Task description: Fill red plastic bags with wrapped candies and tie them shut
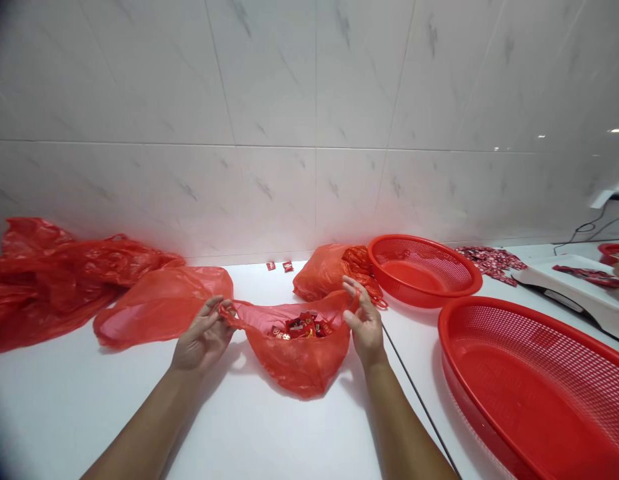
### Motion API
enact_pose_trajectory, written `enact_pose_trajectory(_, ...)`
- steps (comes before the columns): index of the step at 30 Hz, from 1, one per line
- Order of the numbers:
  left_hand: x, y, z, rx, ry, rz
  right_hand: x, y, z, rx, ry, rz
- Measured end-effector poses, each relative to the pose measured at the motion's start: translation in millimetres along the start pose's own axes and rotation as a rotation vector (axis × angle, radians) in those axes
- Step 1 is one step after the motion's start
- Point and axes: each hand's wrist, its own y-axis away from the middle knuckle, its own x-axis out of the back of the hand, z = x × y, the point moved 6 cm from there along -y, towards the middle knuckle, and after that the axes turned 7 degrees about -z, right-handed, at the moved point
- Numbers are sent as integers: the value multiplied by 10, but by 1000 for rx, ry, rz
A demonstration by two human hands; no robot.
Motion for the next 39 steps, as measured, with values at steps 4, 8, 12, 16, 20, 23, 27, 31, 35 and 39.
enact_pose_trajectory(4,-339,-18,376,-144,-294,-102,-219,-146,-485,169,369,-68)
enact_pose_trajectory(8,-1014,-28,938,-335,-659,-163,-294,-633,-1002,128,297,-75)
enact_pose_trajectory(12,-1565,82,1287,-450,-852,-80,-375,-978,-1337,-104,-6,-124)
enact_pose_trajectory(16,-1687,213,1308,-482,-858,-30,-474,-945,-1439,-164,-203,-193)
enact_pose_trajectory(20,-1525,165,1184,-366,-810,-86,-494,-848,-1383,-160,-117,-242)
enact_pose_trajectory(23,-1398,59,1154,-340,-828,-79,-457,-822,-1332,-186,-119,-320)
enact_pose_trajectory(27,-1314,-33,1194,-428,-971,70,-241,-838,-1293,-163,-106,-280)
enact_pose_trajectory(31,-1371,-85,1075,-355,-877,-1,-180,-863,-1231,-146,26,-269)
enact_pose_trajectory(35,-1456,-92,971,-297,-920,-2,-337,-883,-1127,-271,47,-254)
enact_pose_trajectory(39,-1587,-67,928,-325,-993,-57,-598,-880,-1171,-238,-61,-320)
